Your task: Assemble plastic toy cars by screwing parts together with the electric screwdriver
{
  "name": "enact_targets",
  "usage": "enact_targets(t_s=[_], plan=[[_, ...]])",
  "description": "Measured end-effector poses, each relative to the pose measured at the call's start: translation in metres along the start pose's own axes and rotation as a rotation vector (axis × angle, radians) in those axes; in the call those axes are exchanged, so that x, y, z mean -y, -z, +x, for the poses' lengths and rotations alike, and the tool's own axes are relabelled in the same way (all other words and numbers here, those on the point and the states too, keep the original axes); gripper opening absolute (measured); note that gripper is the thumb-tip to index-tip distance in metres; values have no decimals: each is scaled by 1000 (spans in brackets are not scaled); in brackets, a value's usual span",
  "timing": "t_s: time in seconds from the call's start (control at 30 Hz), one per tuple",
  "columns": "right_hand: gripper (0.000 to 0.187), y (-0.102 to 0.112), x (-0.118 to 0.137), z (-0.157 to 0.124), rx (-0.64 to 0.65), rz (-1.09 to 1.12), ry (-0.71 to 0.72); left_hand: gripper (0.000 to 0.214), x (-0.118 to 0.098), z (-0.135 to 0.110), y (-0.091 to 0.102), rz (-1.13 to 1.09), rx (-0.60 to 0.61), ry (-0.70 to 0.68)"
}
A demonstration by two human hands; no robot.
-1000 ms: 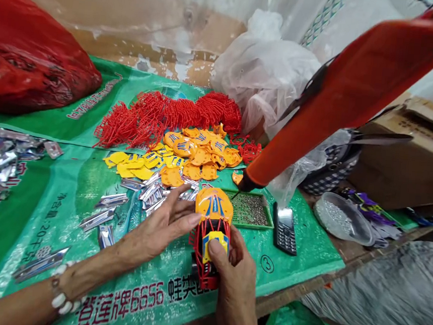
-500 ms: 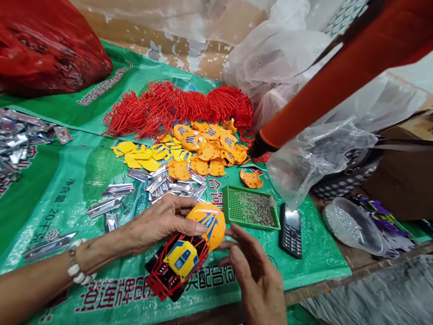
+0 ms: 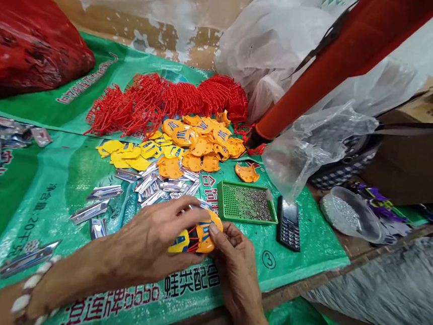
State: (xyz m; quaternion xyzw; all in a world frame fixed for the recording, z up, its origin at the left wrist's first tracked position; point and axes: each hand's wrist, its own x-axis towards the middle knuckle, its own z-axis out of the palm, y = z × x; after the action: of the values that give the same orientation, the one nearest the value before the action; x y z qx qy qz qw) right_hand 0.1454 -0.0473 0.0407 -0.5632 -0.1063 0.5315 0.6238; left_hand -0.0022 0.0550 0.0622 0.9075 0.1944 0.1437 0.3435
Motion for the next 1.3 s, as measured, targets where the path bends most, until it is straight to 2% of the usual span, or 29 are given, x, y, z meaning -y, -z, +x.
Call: enact_targets(t_s=[0.07, 0.13, 0.23, 0.33, 0.43, 0.5, 0.57, 0.6, 0.63, 0.67, 0.7, 0.73, 0.77, 0.8, 0.83, 0.87, 0.9, 0.93, 1.07, 1.23, 1.3], plan=[[41, 0, -3, 3, -29, 21, 10, 49, 5, -4, -9, 201, -26, -119], [41, 0, -4, 3, -37, 16, 10, 48, 10, -6, -20, 313, -73, -181], [42, 3, -1, 2, -1, -64, 11, 32, 16, -5, -33, 396, -177, -264], [45, 12, 12, -2, 80, -312, 20, 25, 17, -3, -37, 411, -227, -281], [44, 27, 34, -7, 99, -703, 84, 24, 16, -3, -34, 427, -204, -279], [40, 36, 53, -10, 10, -886, 196, 21, 15, -2, -33, 425, -213, -281], [34, 40, 76, -9, -212, -899, 409, 19, 15, 0, -32, 419, -232, -292], [28, 39, 89, -7, -357, -846, 564, 19, 14, 1, -31, 423, -233, -295], [23, 36, 102, -3, -518, -762, 776, 17, 14, 2, -31, 428, -228, -299], [27, 30, 116, 2, -558, -669, 968, 16, 14, 2, -30, 435, -213, -300], [44, 22, 129, 9, -459, -553, 1116, 14, 15, 2, -30, 440, -200, -298], [52, 13, 142, 16, -298, -486, 1203, 14, 15, 2, -29, 440, -191, -297], [51, 2, 154, 24, -134, -483, 1235, 15, 16, 2, -28, 434, -179, -297], [47, -9, 165, 31, -14, -479, 1290, 16, 17, 1, -28, 426, -171, -301], [37, -21, 174, 39, 35, -467, 1290, 17, 18, 0, -28, 420, -163, -301], [25, -31, 182, 45, 90, -446, 1287, 18, 19, -1, -27, 417, -156, -298], [18, -40, 189, 51, 141, -461, 1223, 19, 20, -2, -28, 416, -152, -292], [16, -47, 193, 57, 165, -495, 1176, 19, 21, -2, -28, 417, -150, -289], [24, -56, 191, 68, 183, -411, 1185, 20, 22, -2, -28, 422, -162, -289], [14, -43, 170, 70, 232, -408, 1005, 23, 20, 2, -25, 461, -151, -323], [20, -37, 161, 69, 242, -389, 916, 24, 19, 5, -25, 469, -150, -321]])
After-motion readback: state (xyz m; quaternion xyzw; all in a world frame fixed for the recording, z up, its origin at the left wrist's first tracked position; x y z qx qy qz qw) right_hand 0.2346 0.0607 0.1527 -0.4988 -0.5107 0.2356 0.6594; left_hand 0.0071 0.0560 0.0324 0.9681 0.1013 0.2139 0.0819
